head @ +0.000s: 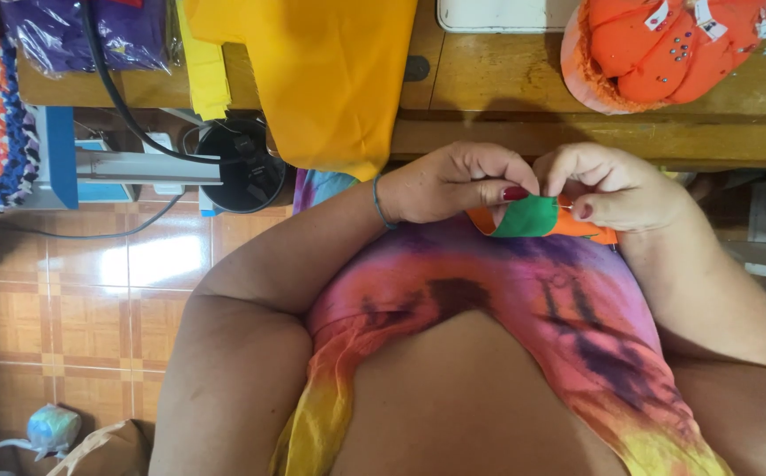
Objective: The person is pinning a small fabric patch onto a larger yellow garment component at a sewing workstation.
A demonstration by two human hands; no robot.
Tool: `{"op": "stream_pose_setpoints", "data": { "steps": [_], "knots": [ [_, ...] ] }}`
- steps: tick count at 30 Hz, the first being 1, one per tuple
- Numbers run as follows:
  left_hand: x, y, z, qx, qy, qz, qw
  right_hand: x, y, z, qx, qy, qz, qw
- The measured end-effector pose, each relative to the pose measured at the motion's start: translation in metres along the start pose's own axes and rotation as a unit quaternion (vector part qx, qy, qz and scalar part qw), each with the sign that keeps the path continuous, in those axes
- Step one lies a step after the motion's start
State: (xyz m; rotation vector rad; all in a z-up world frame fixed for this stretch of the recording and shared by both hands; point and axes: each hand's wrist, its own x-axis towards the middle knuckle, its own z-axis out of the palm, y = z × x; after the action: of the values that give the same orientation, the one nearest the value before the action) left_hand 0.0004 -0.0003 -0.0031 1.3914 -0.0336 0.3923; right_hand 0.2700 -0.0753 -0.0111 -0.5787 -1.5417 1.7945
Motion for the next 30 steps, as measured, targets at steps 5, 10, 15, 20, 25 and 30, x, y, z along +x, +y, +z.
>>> {"op": "stream_pose_setpoints", "data": {
  "steps": [5,10,15,20,25,30],
  "knots": [
    [0.001,0.000,-0.001,-0.019,-0.016,-0.003,1.000,0.009,0.008,-0.002,0.020,-0.014,-0.017,1.000],
    [0.001,-0.006,-0.001,-0.024,-0.021,-0.007,0.999,0.008,0.011,-0.004,-0.023,-0.015,-0.015,1.000],
    [0.002,-0.006,-0.002,-0.029,-0.042,0.007,0.999,0.009,0.009,-0.002,-0.063,0.003,-0.016,0.998],
    [0.005,-0.002,0.000,-0.017,-0.025,-0.013,0.999,0.010,0.005,0.000,-0.067,0.017,-0.021,0.997],
    [0.001,0.000,0.001,-0.009,-0.009,0.011,1.000,0.004,-0.004,0.004,-0.056,0.086,-0.060,0.993],
    [0.011,-0.009,0.018,0.019,0.160,0.022,0.987,-0.007,-0.012,0.001,-0.198,0.216,-0.083,0.953]
  ]
}}
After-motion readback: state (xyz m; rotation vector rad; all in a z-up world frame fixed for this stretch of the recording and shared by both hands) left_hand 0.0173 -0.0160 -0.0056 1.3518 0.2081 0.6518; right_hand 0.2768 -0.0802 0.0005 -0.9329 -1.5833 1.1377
